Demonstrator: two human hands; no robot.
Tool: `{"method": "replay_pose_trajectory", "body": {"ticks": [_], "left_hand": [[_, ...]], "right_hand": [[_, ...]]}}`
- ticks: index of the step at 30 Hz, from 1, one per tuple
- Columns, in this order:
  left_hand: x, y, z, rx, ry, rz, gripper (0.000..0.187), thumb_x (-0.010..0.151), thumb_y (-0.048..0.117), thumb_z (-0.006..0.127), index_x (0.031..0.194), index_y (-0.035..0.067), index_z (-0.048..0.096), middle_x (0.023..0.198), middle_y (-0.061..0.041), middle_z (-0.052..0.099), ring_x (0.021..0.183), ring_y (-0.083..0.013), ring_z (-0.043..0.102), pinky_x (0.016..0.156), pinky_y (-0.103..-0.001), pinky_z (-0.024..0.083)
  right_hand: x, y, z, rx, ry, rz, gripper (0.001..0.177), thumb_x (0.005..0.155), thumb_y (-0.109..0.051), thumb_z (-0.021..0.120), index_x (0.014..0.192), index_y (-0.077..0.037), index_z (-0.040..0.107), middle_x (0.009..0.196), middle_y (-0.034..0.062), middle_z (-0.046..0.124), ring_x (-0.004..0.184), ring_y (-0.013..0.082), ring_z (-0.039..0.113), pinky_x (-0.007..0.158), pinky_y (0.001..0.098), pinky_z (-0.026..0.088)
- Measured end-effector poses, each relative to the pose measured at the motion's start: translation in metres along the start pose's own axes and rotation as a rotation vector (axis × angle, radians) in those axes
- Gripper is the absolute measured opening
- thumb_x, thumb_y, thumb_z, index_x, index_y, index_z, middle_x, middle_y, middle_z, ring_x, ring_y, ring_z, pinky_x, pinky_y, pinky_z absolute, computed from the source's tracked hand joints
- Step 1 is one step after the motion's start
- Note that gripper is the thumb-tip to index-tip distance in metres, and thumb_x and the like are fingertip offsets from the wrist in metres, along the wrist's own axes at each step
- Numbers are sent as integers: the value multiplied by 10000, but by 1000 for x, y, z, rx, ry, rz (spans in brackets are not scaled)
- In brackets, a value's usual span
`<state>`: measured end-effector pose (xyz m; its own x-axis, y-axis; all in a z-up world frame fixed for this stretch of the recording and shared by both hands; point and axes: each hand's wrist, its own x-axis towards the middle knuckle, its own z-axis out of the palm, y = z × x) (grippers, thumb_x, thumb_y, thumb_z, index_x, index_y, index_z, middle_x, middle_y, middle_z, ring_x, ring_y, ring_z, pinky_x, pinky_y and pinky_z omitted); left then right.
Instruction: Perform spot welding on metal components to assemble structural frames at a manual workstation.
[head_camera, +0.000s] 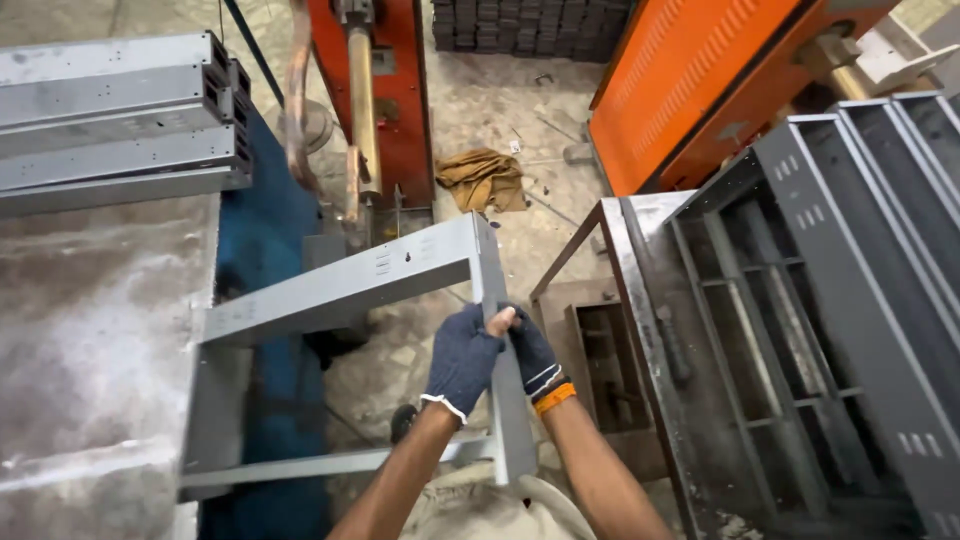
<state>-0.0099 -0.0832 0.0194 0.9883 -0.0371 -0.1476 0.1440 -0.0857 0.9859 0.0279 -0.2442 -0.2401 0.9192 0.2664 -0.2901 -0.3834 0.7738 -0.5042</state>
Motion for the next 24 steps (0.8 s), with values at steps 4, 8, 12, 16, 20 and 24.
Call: {"method": "replay_pose_trajectory", "body": {"ticks": [4, 8, 12, 16, 20, 24], "left_hand": [[20, -46, -20, -34, 78, 67, 298, 951, 272, 700, 917, -8, 796, 750, -43, 703, 680, -111, 609, 626, -303, 493], [23, -68, -52, -325, 169, -125, 278, 945, 252, 685, 943, -8, 785, 792, -47, 720, 669, -131, 627, 595, -300, 500], [29, -143, -45, -661, 216, -195, 322, 976, 298, 637, 882, 11, 749, 818, -69, 722, 709, -166, 646, 642, -307, 527], [12, -108, -13, -847, 220, -213, 362, 993, 337, 627, 818, 31, 711, 848, -74, 712, 770, -175, 656, 711, -313, 535], [-2, -80, 0, -880, 247, -273, 364, 1003, 370, 592, 842, 58, 690, 867, -67, 693, 782, -178, 634, 726, -333, 507], [-14, -67, -7, -851, 320, -149, 403, 1044, 384, 583, 855, 38, 668, 861, -61, 666, 785, -155, 602, 729, -320, 488]], "right_hand": [[-35, -45, 124, -221, -143, -74, 433, 963, -253, 645, 1339, -41, 609, 1206, 47, 689, 1054, 167, 662, 920, 346, 550], [-37, -51, 175, -578, -166, -150, 466, 935, -230, 700, 1322, 20, 629, 1189, 58, 700, 1044, 145, 644, 917, 309, 539], [-29, -59, 173, -837, -223, -173, 555, 856, -152, 759, 1357, 27, 598, 1188, 65, 699, 1046, 126, 621, 915, 300, 539], [-29, -97, 162, -834, -290, -65, 543, 861, -157, 771, 1337, 61, 628, 1201, 76, 716, 1064, 143, 645, 923, 303, 540], [-30, -125, 183, -1047, -262, 10, 547, 849, -206, 770, 1314, 50, 639, 1176, 80, 733, 1045, 137, 661, 907, 303, 546], [-15, -119, 210, -1170, -317, 31, 556, 837, -214, 782, 1312, 38, 642, 1139, 96, 731, 987, 135, 645, 843, 313, 540]]}}
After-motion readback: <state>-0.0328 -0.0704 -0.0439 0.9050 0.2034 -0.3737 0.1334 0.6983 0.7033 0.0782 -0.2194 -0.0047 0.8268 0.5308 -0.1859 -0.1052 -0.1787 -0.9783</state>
